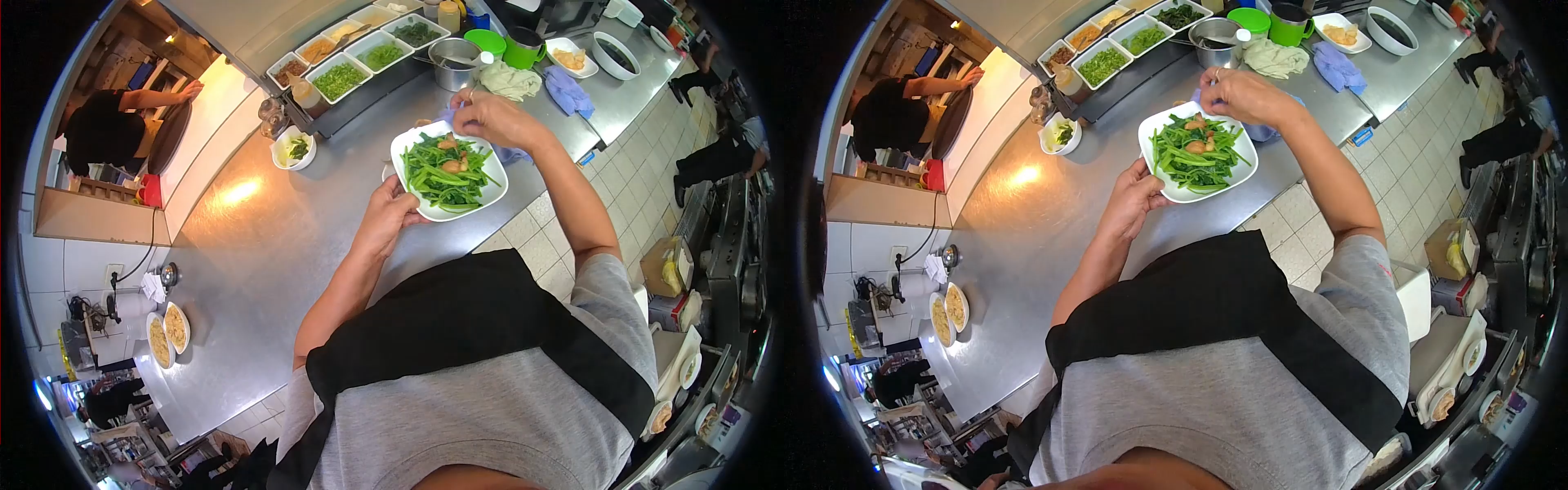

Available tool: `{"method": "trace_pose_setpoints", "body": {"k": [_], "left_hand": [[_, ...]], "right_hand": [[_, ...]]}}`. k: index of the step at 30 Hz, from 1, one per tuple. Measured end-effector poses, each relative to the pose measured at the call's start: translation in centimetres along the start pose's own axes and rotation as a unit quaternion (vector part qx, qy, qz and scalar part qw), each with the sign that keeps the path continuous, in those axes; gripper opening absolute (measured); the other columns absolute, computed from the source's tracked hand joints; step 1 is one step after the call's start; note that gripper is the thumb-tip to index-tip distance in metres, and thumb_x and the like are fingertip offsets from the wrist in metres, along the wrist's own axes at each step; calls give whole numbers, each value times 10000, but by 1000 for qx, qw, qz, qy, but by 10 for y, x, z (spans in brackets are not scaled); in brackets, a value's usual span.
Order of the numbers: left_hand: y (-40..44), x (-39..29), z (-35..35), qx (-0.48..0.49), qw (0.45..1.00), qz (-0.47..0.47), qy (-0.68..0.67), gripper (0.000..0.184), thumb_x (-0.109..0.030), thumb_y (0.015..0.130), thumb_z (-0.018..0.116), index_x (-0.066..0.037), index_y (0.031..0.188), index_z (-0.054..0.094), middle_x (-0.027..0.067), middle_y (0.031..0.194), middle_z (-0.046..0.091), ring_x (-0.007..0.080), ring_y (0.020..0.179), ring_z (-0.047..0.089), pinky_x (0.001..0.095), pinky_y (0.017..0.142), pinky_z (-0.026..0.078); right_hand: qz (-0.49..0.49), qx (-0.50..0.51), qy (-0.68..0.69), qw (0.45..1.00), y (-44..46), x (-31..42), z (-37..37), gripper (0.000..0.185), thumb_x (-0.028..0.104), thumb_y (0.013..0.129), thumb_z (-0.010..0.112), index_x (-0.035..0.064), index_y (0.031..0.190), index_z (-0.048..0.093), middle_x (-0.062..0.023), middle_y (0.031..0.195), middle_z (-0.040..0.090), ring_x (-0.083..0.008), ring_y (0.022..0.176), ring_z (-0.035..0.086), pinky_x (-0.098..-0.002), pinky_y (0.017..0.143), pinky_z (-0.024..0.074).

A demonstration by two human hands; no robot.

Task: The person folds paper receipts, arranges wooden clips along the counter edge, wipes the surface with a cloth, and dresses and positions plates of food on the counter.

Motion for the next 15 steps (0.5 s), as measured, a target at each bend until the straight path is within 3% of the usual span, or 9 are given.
{"method": "trace_pose_setpoints", "body": {"k": [2, 5, 8, 11, 13, 15], "left_hand": [[1, 2, 2, 0, 1000, -2, 0, 447, 17, 775, 484, 53, 1221, 459, 135, 1090, 561, 213, 864, 650, 301, 706, 571], [-1, 5, 4, -8, 1000, 2, -7, 444, 17, 783, 477, 54, 1225, 461, 123, 1067, 586, 202, 856, 652, 292, 708, 570], [-3, 3, 1, -4, 1000, 12, -7, 437, 8, 796, 473, 52, 1231, 469, 105, 1041, 617, 170, 851, 651, 278, 699, 572], [-8, 6, -10, -24, 999, 20, -39, 429, -12, 803, 489, 53, 1226, 471, 117, 1060, 616, 183, 873, 650, 295, 708, 572], [-31, 17, -43, -63, 994, 15, -93, 425, -31, 808, 502, 56, 1222, 473, 127, 1072, 615, 193, 884, 649, 312, 720, 570], [-50, 33, -83, -102, 986, 42, -123, 417, -31, 801, 513, 54, 1207, 477, 144, 1073, 615, 222, 882, 652, 339, 746, 559]], "right_hand": [[-17, 44, -76, 996, 1, 7, 2, 29, 98, 783, 659, 101, 795, 632, -80, 1080, 569, -278, 899, 610, -371, 762, 494], [-87, 3, -133, 987, 0, 13, 2, 64, 128, 824, 616, 77, 788, 600, -102, 967, 581, -300, 813, 616, -421, 695, 496], [-11, -50, -122, 991, 3, 5, -4, 75, 147, 839, 597, 72, 834, 591, -131, 977, 591, -320, 815, 618, -430, 692, 497], [20, -192, -123, 973, -2, -35, -22, 104, 139, 832, 604, 72, 912, 599, -154, 988, 597, -347, 831, 611, -443, 708, 495], [165, -178, -204, 948, -15, -74, -26, 168, 131, 841, 613, 74, 999, 614, -126, 1063, 601, -331, 856, 611, -405, 742, 498], [153, -199, -228, 941, -31, -76, -22, 201, 141, 823, 633, 87, 1017, 632, -162, 1069, 601, -353, 860, 610, -423, 759, 496]]}}
Point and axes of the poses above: each hand's wrist, its own y-axis towards the middle knuckle, its own z-axis out of the palm, x = y × z, the point moved 5 cm from there along y, towards the middle knuckle
